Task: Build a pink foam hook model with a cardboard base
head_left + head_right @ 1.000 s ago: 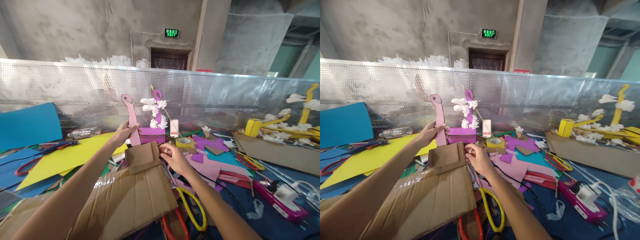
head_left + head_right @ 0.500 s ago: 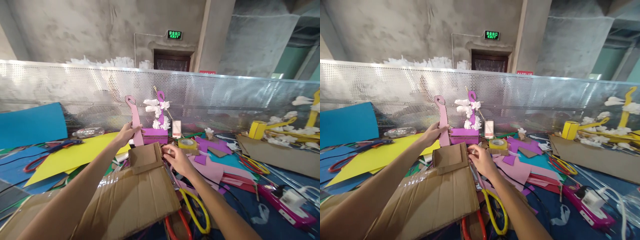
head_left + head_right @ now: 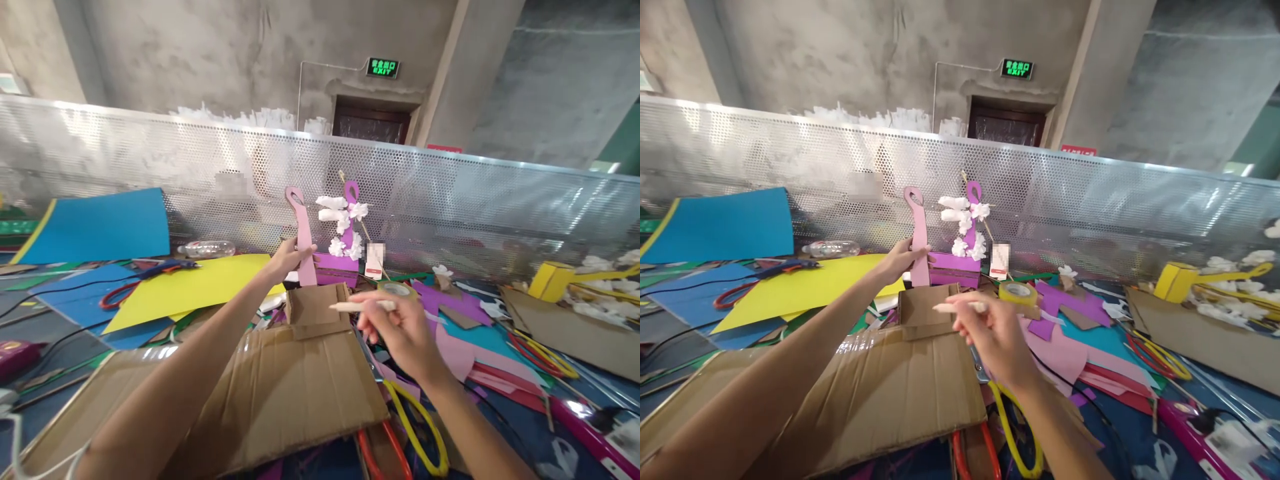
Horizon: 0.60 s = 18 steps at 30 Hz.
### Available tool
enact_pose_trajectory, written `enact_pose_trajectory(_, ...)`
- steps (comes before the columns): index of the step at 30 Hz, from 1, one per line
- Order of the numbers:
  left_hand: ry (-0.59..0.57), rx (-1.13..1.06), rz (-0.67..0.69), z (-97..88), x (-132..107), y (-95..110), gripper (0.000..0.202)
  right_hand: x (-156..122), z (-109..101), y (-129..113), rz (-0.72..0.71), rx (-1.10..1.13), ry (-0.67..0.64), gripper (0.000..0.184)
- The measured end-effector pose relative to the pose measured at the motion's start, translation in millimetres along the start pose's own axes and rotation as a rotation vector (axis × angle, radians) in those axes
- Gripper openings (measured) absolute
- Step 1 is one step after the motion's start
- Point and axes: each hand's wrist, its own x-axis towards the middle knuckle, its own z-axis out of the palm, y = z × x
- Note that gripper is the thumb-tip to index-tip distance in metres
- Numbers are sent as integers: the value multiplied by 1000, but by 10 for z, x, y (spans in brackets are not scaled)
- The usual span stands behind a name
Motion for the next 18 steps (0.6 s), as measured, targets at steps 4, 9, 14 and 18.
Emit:
enact_pose_trajectory(4,-1,6,15,24,-6,6,48,-27,438,138,136,-87,-243,25)
enact_pose_trajectory(9,-11,-44,0,50,-14,11,48,-17,701,386,169,-133,-265,23)
enact_pose_trajectory(14,-10,-49,34,34,36,-69,47,-12,746,492,184,-131,-267,26)
enact_pose_trajectory(18,-8,-25,30,27,44,-87,48,-21,746,515,186,-136,-272,29)
